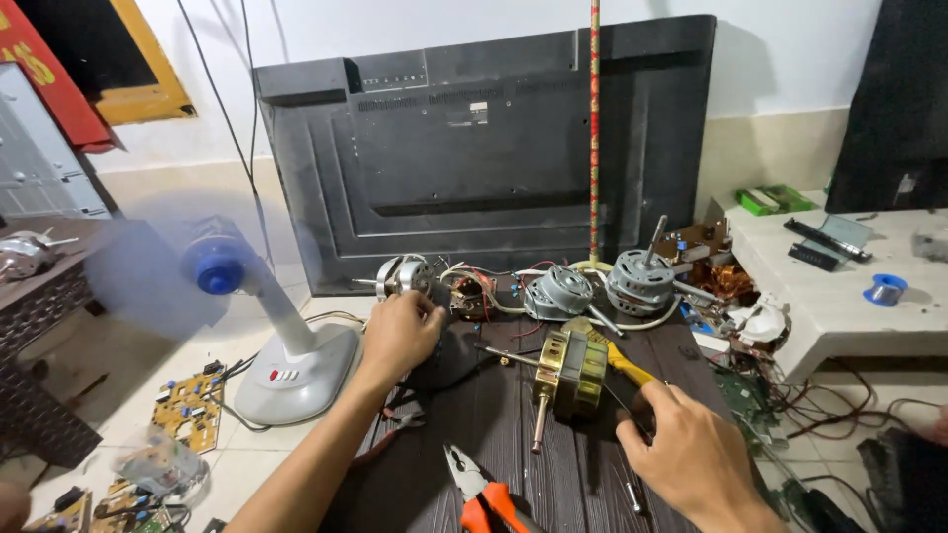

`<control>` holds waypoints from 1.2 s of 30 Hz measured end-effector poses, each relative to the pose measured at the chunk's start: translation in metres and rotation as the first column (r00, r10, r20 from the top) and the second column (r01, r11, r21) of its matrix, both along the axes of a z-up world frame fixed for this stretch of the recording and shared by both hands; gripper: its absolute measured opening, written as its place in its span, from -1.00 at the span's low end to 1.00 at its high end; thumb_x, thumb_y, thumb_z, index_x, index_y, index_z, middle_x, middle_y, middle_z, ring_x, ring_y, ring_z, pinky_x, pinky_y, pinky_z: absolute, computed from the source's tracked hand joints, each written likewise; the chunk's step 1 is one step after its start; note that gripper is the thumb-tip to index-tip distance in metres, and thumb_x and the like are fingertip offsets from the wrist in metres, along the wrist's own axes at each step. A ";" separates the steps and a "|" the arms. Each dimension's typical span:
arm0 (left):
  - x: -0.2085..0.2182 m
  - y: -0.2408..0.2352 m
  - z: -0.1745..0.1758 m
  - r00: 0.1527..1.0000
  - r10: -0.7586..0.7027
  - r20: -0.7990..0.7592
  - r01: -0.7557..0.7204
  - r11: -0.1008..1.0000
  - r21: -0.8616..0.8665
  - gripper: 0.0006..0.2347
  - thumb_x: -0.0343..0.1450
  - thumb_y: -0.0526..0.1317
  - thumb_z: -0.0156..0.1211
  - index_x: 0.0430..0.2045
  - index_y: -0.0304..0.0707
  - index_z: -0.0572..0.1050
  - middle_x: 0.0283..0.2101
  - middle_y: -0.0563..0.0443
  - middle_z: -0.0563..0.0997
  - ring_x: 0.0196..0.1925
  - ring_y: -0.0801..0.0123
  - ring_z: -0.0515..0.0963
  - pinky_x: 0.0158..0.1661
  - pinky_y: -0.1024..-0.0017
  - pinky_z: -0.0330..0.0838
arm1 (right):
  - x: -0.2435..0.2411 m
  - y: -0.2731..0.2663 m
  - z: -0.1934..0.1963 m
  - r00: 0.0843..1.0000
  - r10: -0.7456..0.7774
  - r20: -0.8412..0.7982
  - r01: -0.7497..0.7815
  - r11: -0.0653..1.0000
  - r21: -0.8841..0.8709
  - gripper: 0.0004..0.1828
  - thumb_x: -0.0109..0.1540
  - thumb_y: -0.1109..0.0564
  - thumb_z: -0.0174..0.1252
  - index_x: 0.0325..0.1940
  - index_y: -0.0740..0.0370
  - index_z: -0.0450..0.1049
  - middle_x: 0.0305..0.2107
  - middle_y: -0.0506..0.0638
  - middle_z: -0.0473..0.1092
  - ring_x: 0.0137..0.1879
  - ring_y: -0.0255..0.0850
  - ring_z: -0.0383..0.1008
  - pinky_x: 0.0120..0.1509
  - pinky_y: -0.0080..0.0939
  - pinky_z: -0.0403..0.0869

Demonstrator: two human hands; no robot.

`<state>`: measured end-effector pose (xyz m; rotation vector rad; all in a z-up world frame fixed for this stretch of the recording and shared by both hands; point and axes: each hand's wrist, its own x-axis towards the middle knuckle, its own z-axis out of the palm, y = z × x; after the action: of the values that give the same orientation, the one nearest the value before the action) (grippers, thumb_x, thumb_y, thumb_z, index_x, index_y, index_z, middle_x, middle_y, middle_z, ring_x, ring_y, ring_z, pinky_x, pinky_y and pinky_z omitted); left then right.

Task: The person assembles small electromechanical components on a low table, using a screwdriver and pliers to fit parts together. They handle multiple motor-like units, aligning shafts and attaching housings while other electronics and tools are scattered around.

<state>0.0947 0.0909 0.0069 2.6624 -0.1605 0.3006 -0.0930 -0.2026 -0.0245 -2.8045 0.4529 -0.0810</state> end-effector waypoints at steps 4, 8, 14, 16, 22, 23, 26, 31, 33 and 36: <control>-0.002 0.002 0.015 0.998 -0.030 -0.062 0.031 0.999 0.014 -0.79 0.33 -0.12 0.16 -0.28 -0.16 0.62 -0.09 -0.14 0.66 0.03 0.03 0.56 0.05 0.16 0.39 | 0.001 0.000 0.005 1.000 0.000 -0.019 0.000 1.000 0.000 -0.55 0.25 -0.34 -0.01 0.10 -0.16 0.41 -0.20 -0.27 0.58 -0.19 -0.26 0.67 -0.05 -0.16 0.70; -0.021 0.010 0.039 0.971 0.010 -0.240 0.023 0.991 0.134 -0.69 0.36 -0.04 0.22 -0.12 -0.18 0.46 -0.05 -0.09 0.61 -0.04 0.13 0.59 -0.06 0.20 0.47 | 0.002 -0.006 -0.001 1.000 0.007 0.023 -0.007 1.000 0.012 -0.53 0.25 -0.34 -0.02 0.11 -0.13 0.41 -0.15 -0.27 0.57 -0.20 -0.25 0.68 -0.13 -0.16 0.72; -0.061 0.029 0.049 0.924 0.095 -0.369 -0.020 0.979 0.202 -0.69 0.36 0.12 0.39 -0.47 -0.07 0.49 -0.40 0.12 0.61 -0.36 0.39 0.54 -0.33 0.42 0.40 | 0.000 -0.005 0.001 0.997 0.052 0.060 -0.055 0.998 0.040 -0.52 0.26 -0.31 -0.02 0.14 -0.08 0.40 -0.11 -0.22 0.57 -0.15 -0.21 0.68 -0.15 -0.13 0.72; -0.068 0.029 0.047 0.927 0.095 -0.364 -0.038 0.986 0.161 -0.70 0.33 0.10 0.43 -0.38 -0.12 0.61 -0.32 0.05 0.71 -0.29 0.32 0.64 -0.28 0.37 0.43 | 0.002 -0.007 -0.001 0.998 0.045 0.053 -0.048 0.998 0.048 -0.54 0.26 -0.31 -0.03 0.12 -0.10 0.40 -0.12 -0.23 0.57 -0.13 -0.20 0.67 -0.13 -0.11 0.71; -0.069 0.035 0.029 0.938 0.043 -0.344 -0.027 0.998 0.052 -0.68 0.31 0.07 0.43 -0.24 -0.12 0.73 -0.18 0.01 0.77 -0.21 0.35 0.71 -0.21 0.44 0.57 | 0.003 -0.011 -0.013 0.989 0.070 0.134 -0.075 0.997 0.032 -0.52 0.26 -0.29 0.00 0.15 -0.05 0.39 -0.25 -0.17 0.58 -0.36 -0.26 0.68 -0.33 -0.25 0.73; -0.068 0.037 0.026 0.939 0.047 -0.340 -0.027 0.998 0.065 -0.74 0.33 0.04 0.40 -0.29 -0.08 0.74 -0.21 0.05 0.77 -0.24 0.37 0.71 -0.22 0.43 0.56 | 0.004 -0.012 -0.016 0.988 0.081 0.135 -0.086 0.996 0.036 -0.52 0.27 -0.27 0.02 0.17 -0.03 0.38 -0.33 -0.16 0.56 -0.46 -0.30 0.61 -0.45 -0.32 0.67; -0.055 0.043 0.013 0.950 0.025 -0.312 0.005 0.996 0.095 -0.80 0.36 0.00 0.34 -0.35 -0.05 0.75 -0.27 0.08 0.78 -0.24 0.35 0.71 -0.22 0.39 0.52 | 0.003 -0.012 -0.010 0.988 0.086 0.130 -0.092 0.995 0.041 -0.50 0.26 -0.25 0.03 0.19 -0.01 0.37 -0.33 -0.14 0.56 -0.46 -0.28 0.61 -0.46 -0.30 0.67; -0.050 0.042 0.014 0.939 0.013 -0.344 0.027 0.993 0.113 -0.80 0.45 -0.07 0.22 -0.37 -0.13 0.71 -0.37 0.04 0.75 -0.35 0.34 0.67 -0.26 0.33 0.49 | 0.004 -0.013 -0.017 0.984 0.107 0.139 -0.113 0.993 0.035 -0.48 0.28 -0.25 0.04 0.22 0.01 0.35 -0.34 -0.15 0.57 -0.50 -0.32 0.63 -0.51 -0.36 0.69; -0.046 0.041 0.013 0.895 -0.008 -0.445 0.049 0.996 0.080 -0.79 0.50 -0.13 0.03 -0.30 -0.16 0.62 -0.50 0.01 0.73 -0.49 0.39 0.72 -0.27 0.40 0.60 | 0.006 -0.014 -0.021 0.977 0.115 0.177 -0.122 0.992 0.028 -0.45 0.25 -0.25 0.07 0.23 0.04 0.38 -0.29 -0.09 0.59 -0.49 -0.27 0.65 -0.51 -0.31 0.69; -0.030 0.045 0.001 0.920 -0.056 -0.387 0.116 0.984 0.134 -0.76 0.46 -0.09 0.09 -0.21 -0.19 0.66 -0.12 -0.05 0.73 -0.12 0.23 0.68 -0.09 0.29 0.51 | 0.004 -0.014 -0.018 0.981 0.105 0.161 -0.111 0.993 0.028 -0.50 0.27 -0.26 0.04 0.17 0.02 0.40 -0.35 -0.13 0.58 -0.52 -0.30 0.61 -0.51 -0.32 0.67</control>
<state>0.0645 0.1357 0.0083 2.7951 -0.1825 -0.2733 -0.0890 -0.2162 -0.0424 -2.7525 0.2605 -0.2681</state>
